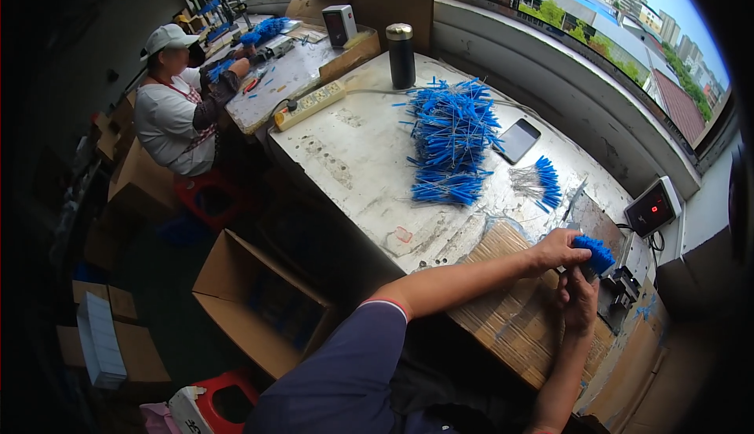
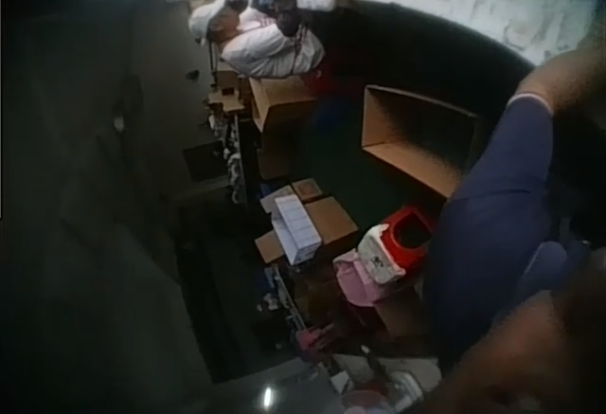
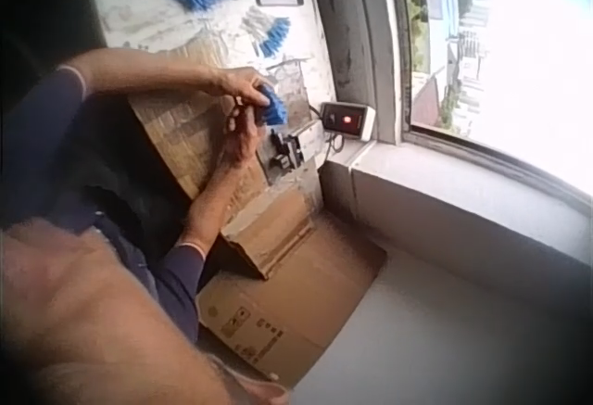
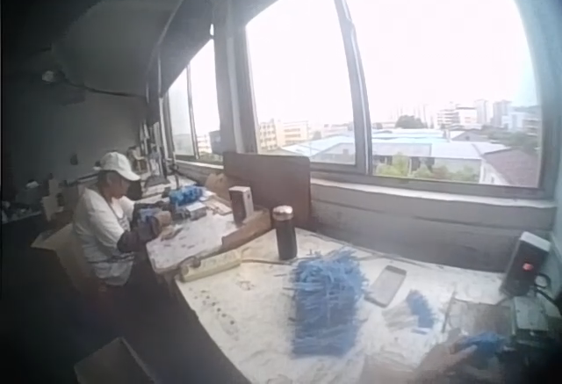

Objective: The person is assembling bundles of small blue brush-like items and using a desktop machine to secure or crimp them.

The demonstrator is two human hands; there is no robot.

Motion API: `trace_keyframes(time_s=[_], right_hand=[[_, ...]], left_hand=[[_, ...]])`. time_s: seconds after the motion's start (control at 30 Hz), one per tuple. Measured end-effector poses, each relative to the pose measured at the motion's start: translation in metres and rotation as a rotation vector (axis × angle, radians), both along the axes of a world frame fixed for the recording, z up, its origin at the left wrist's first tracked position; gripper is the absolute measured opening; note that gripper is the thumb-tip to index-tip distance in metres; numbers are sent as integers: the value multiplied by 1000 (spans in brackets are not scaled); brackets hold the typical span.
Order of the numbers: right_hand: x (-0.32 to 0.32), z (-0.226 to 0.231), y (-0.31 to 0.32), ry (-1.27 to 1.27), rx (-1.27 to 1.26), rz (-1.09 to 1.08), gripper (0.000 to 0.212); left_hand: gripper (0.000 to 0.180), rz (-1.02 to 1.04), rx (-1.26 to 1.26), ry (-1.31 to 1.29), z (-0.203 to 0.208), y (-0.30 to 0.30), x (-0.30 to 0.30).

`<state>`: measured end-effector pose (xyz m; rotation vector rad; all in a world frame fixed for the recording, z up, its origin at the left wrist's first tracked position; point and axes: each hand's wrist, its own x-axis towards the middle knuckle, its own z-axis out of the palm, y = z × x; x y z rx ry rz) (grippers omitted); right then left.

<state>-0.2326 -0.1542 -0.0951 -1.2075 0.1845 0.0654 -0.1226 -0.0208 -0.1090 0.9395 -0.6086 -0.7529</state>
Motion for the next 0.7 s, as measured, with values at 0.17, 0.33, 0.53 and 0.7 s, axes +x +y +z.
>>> trace_keyframes(time_s=[0.17,0.33,0.53,0.7], right_hand=[[18,-3,10,-30,5,-154,20],[53,-1,31,56,104,-87,15],[47,-18,16,8,201,-147,15],[34,-12,18,-8,229,-191,16]], left_hand=[[35,79,-65,23,-6,-7,15],[32,7,-26,137,-6,32,43],[27,34,23,173,-9,20,40],[26,147,133,81,-6,17,29]])
